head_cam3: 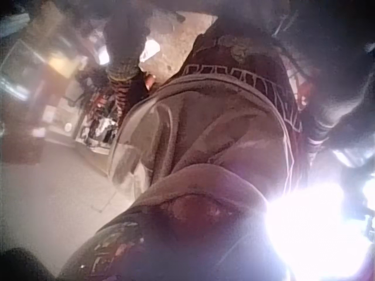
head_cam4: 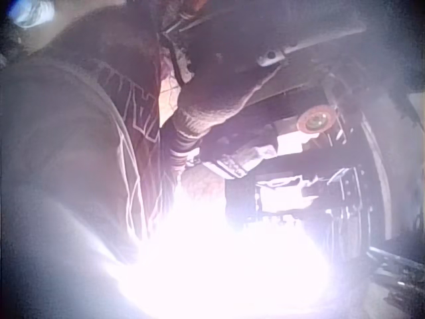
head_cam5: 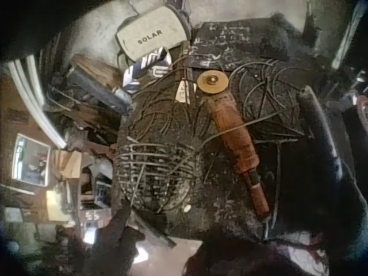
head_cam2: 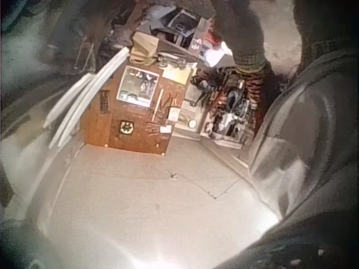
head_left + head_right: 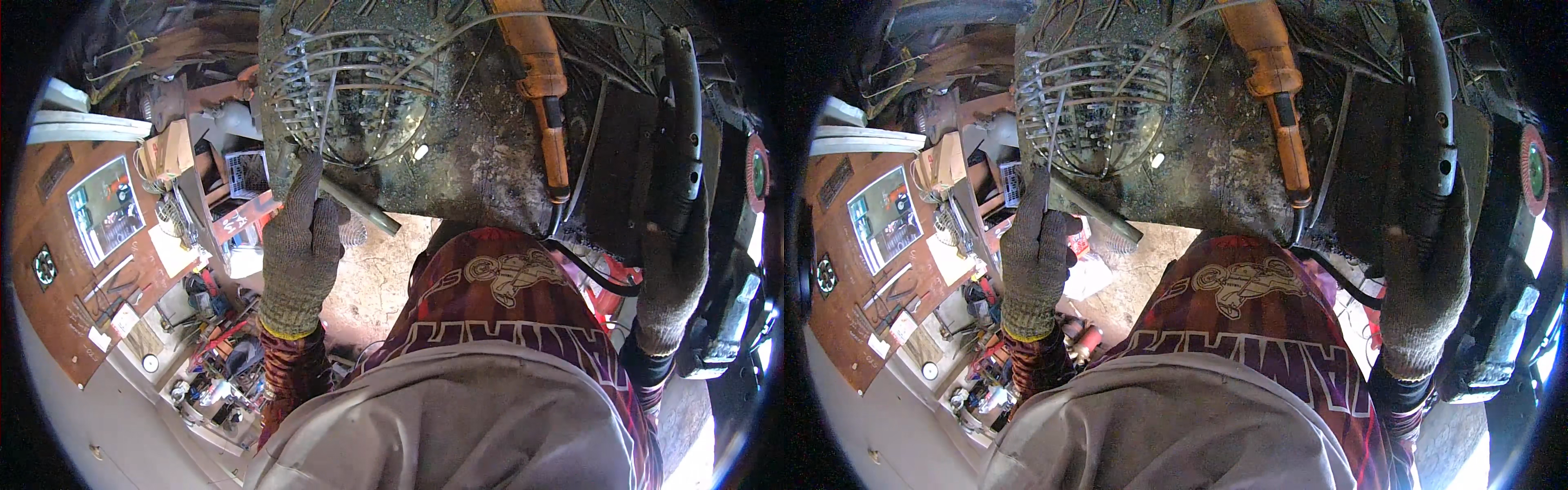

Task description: The person welds metal rods into a spherical wire cage structure on a workbench, uses a hammer to shape the metal, and adjusts the structure by hand while wearing protective gloves and an apron.

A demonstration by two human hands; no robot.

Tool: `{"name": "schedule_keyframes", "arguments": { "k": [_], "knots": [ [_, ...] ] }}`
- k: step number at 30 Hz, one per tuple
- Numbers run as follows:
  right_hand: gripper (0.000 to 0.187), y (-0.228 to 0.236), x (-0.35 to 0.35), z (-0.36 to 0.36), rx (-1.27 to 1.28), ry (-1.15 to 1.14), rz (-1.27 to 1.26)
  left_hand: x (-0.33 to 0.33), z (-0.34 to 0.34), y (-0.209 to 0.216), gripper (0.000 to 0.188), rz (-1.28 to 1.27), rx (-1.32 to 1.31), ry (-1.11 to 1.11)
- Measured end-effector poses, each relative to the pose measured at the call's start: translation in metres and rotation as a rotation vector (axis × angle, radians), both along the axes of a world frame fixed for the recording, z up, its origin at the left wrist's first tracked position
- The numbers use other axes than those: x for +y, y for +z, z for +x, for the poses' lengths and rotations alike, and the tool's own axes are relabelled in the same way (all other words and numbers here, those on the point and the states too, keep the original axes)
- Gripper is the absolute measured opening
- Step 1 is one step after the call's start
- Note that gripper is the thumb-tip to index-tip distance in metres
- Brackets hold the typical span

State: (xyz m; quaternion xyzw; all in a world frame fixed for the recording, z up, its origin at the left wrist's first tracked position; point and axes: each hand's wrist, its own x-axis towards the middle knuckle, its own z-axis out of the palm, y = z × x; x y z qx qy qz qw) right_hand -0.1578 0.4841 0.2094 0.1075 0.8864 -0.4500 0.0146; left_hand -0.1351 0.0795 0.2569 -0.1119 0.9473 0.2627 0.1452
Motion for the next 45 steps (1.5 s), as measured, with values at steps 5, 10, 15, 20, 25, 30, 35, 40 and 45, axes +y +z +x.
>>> {"name": "schedule_keyframes", "arguments": {
  "k": [5,10,15,20,25,30,35,40,45],
  "knots": [
    [0.069,-0.001,0.0,0.001,-0.03,0.015,0.125,-0.003,0.001,-0.001,0.057,-0.001,-0.042,0.019],
    [0.07,0.001,0.0,0.003,-0.035,-0.025,-0.032,0.003,-0.002,0.003,0.056,0.039,-0.048,0.041],
    [0.066,-0.004,-0.002,0.012,0.047,-0.09,-0.054,-0.001,-0.001,-0.001,0.053,0.019,0.02,-0.027],
    [0.063,-0.001,0.001,0.018,0.046,-0.16,-0.122,0.001,0.0,0.003,0.054,-0.001,0.024,-0.024],
    [0.061,-0.005,-0.006,0.022,0.179,-0.099,-0.122,0.003,-0.002,0.004,0.053,0.035,0.006,0.015],
    [0.056,-0.006,-0.012,0.025,0.252,-0.146,-0.163,0.007,-0.004,0.013,0.052,0.053,-0.023,0.034],
    [0.057,-0.016,-0.007,0.032,0.231,-0.196,-0.186,0.012,-0.011,0.024,0.053,0.009,-0.011,-0.023],
    [0.058,-0.02,-0.007,0.038,0.216,-0.213,-0.261,0.012,-0.012,0.037,0.052,0.153,-0.05,0.044],
    [0.06,-0.019,-0.009,0.036,0.237,-0.206,-0.333,0.031,-0.031,0.06,0.051,0.109,-0.298,0.168]
  ]
}}
